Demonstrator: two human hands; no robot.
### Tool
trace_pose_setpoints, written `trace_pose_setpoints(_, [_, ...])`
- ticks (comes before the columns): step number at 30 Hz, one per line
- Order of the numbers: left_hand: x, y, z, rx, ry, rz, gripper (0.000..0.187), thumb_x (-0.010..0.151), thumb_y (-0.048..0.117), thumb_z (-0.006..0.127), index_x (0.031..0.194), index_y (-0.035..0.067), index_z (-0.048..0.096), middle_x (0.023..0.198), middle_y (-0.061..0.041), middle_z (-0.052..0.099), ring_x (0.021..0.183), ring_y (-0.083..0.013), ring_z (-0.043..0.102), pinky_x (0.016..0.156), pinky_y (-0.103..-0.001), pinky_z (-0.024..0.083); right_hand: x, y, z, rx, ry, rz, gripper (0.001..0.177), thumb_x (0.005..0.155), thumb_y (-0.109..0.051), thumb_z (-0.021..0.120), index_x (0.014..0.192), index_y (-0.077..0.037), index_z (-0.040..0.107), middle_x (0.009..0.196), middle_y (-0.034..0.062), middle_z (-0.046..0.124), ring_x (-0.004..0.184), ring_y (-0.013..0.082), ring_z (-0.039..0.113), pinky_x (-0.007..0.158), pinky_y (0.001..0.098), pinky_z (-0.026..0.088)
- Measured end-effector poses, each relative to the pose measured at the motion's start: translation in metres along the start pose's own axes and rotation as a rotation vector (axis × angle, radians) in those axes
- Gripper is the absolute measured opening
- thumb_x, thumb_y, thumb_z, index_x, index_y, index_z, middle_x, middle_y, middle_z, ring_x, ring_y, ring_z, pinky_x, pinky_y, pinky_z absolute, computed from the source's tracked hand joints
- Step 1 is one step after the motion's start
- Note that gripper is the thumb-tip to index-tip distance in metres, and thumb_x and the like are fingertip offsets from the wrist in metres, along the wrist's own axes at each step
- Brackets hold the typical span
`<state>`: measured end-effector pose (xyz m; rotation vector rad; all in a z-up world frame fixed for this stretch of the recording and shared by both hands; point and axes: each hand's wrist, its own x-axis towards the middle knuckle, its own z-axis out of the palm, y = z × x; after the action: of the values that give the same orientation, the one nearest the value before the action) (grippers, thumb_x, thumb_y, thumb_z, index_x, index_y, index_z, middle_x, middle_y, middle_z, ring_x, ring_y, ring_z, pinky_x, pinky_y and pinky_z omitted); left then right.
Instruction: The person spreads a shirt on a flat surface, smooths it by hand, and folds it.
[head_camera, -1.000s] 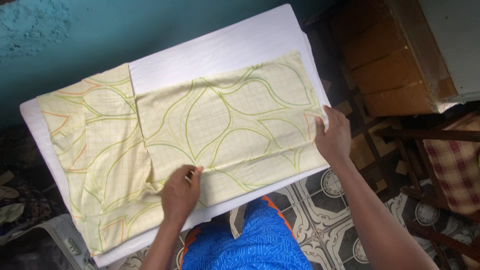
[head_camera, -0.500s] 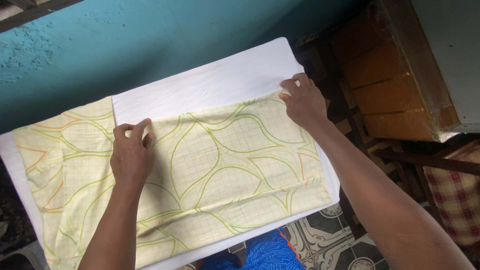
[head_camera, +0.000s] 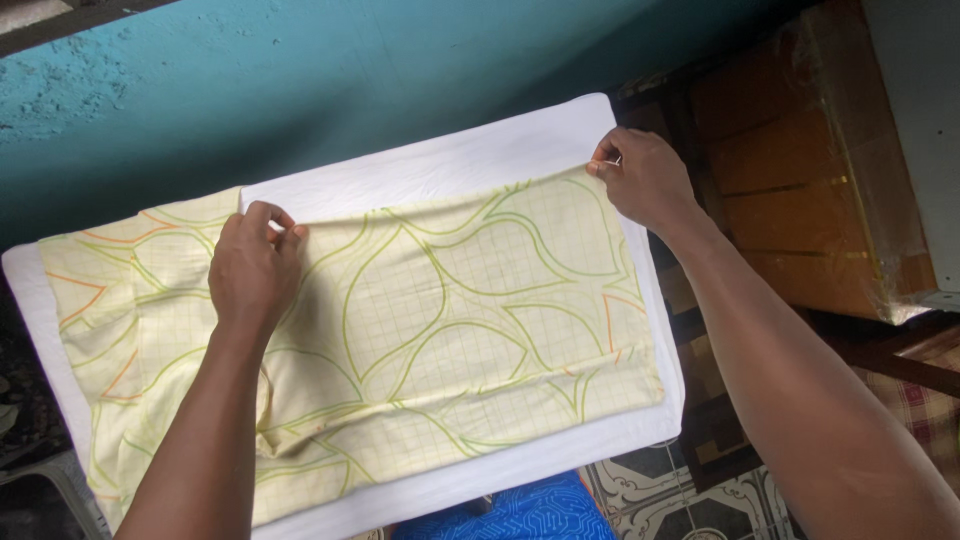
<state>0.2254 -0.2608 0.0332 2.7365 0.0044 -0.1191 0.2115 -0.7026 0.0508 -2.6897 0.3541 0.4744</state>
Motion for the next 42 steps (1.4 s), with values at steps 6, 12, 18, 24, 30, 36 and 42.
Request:
trace_pose_setpoints(6, [-0.043, 0.029, 0.016, -0.001, 0.281, 0.133, 0.029, 0.097, 0.019, 0.072, 0.124, 0.009, 0.066, 0.103, -0.020, 0.058, 0.099, -0.0396, 0.059, 0.081, -0.049, 0.047, -0.056, -0.026, 0.069, -0.131, 0.563, -0.251, 0.043, 0.097, -0.022, 0.074, 0.134, -0.005, 0.061, 0.133, 0.0165, 0.057, 0.124, 0.0374, 0.053, 0.100, 0.0546, 0.040])
trace_pose_setpoints(12, [-0.205, 0.067, 0.046, -0.090, 0.082, 0.090, 0.026, 0.098, 0.019, 0.063, 0.120, 0.007, 0.064, 0.117, -0.022, 0.062, 0.108, -0.0395, 0.057, 0.090, -0.053, 0.043, -0.228, -0.115, 0.172, -0.093, 0.200, -0.527, 0.063, 0.099, -0.032, 0.056, 0.150, 0.004, 0.045, 0.160, 0.0192, 0.041, 0.152, 0.0366, 0.034, 0.123, 0.0552, 0.022])
trace_pose_setpoints(18, [-0.297, 0.011, 0.063, 0.004, -0.102, 0.257, 0.057, 0.101, 0.035, 0.053, 0.150, 0.007, 0.046, 0.161, -0.018, 0.042, 0.154, -0.0376, 0.032, 0.124, -0.058, 0.020, -0.281, -0.102, 0.219, -0.107, 0.050, -0.582, 0.069, 0.099, -0.045, 0.053, 0.153, -0.004, 0.043, 0.163, 0.0115, 0.038, 0.155, 0.0297, 0.029, 0.125, 0.0589, 0.014])
trace_pose_setpoints(24, [-0.305, -0.028, 0.063, 0.130, -0.111, 0.358, 0.078, 0.096, 0.059, 0.048, 0.158, 0.013, 0.037, 0.165, -0.019, 0.029, 0.153, -0.0387, 0.026, 0.123, -0.062, 0.014, -0.261, 0.008, 0.199, -0.228, 0.013, -0.126, 0.093, 0.092, -0.060, 0.050, 0.160, -0.003, 0.022, 0.166, 0.0166, 0.024, 0.155, 0.0312, 0.014, 0.124, 0.0576, 0.002])
trace_pose_setpoints(30, [-0.303, -0.024, 0.061, 0.122, -0.089, 0.341, 0.078, 0.095, 0.060, 0.049, 0.157, 0.015, 0.037, 0.165, -0.018, 0.029, 0.152, -0.0393, 0.026, 0.122, -0.062, 0.013, -0.267, 0.057, 0.164, -0.225, 0.368, 0.064, 0.079, 0.111, -0.049, 0.038, 0.163, 0.006, 0.016, 0.172, 0.0245, 0.016, 0.160, 0.0391, 0.008, 0.123, 0.0657, 0.000])
trace_pose_setpoints(36, [-0.309, -0.046, 0.052, 0.089, -0.144, 0.354, 0.079, 0.100, 0.062, 0.045, 0.160, 0.012, 0.034, 0.168, -0.019, 0.025, 0.156, -0.0390, 0.022, 0.127, -0.057, 0.009, -0.300, -0.071, 0.232, -0.211, 0.178, -0.341, 0.083, 0.100, -0.056, 0.036, 0.160, -0.001, 0.027, 0.169, 0.0160, 0.024, 0.157, 0.0347, 0.016, 0.125, 0.0612, 0.005])
trace_pose_setpoints(42, [-0.343, -0.181, 0.008, 0.310, -0.152, 0.209, 0.080, 0.097, 0.067, 0.032, 0.160, 0.019, 0.026, 0.169, -0.016, 0.014, 0.156, -0.0341, 0.010, 0.124, -0.056, 0.003, -0.309, -0.086, 0.238, -0.198, 0.207, -0.264, 0.079, 0.103, -0.056, 0.036, 0.160, -0.003, 0.029, 0.169, 0.0147, 0.026, 0.158, 0.0339, 0.016, 0.127, 0.0578, 0.005])
